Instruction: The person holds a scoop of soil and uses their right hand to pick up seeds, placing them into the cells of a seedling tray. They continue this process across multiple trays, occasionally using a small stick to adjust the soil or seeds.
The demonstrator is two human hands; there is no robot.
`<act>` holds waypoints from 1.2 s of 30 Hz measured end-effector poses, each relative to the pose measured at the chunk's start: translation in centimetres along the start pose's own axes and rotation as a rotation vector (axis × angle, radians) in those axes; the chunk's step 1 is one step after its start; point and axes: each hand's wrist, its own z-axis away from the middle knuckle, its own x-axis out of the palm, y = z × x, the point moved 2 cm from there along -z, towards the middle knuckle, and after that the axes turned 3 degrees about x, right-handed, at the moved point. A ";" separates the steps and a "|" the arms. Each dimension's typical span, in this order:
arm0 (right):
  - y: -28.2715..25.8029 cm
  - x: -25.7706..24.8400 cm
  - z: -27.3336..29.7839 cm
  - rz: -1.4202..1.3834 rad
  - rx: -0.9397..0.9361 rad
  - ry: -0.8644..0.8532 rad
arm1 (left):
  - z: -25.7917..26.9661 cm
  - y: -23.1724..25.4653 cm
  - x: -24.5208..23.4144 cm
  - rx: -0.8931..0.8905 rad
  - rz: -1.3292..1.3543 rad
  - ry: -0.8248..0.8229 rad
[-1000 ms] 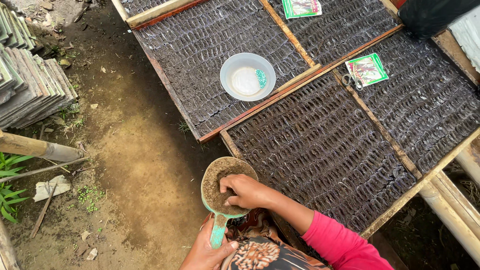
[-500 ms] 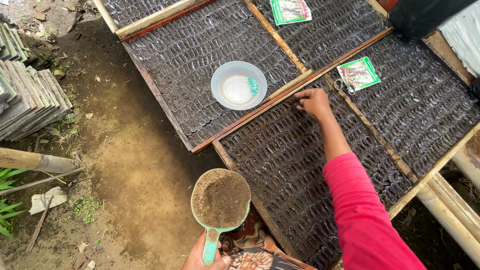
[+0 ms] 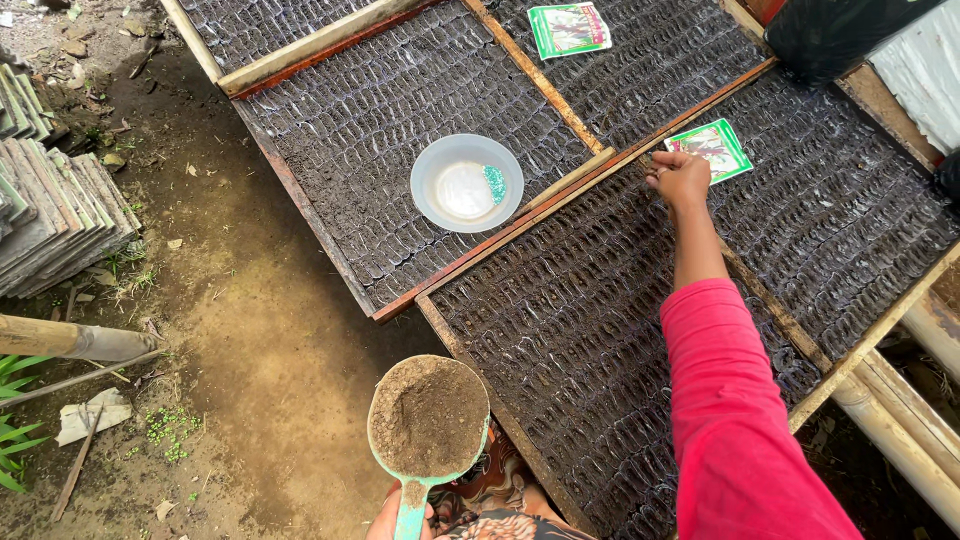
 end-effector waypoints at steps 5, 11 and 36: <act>-2.3 -0.1 3.5 -0.264 0.092 -0.074 | 4.6 1.6 2.0 0.156 -0.251 -0.192; -1.1 -0.1 2.6 -0.406 0.041 -0.028 | 1.1 0.5 1.6 -0.076 0.079 0.108; -13.5 3.5 32.8 -0.075 -0.096 -1.140 | 10.6 3.1 5.8 0.357 -0.494 -0.226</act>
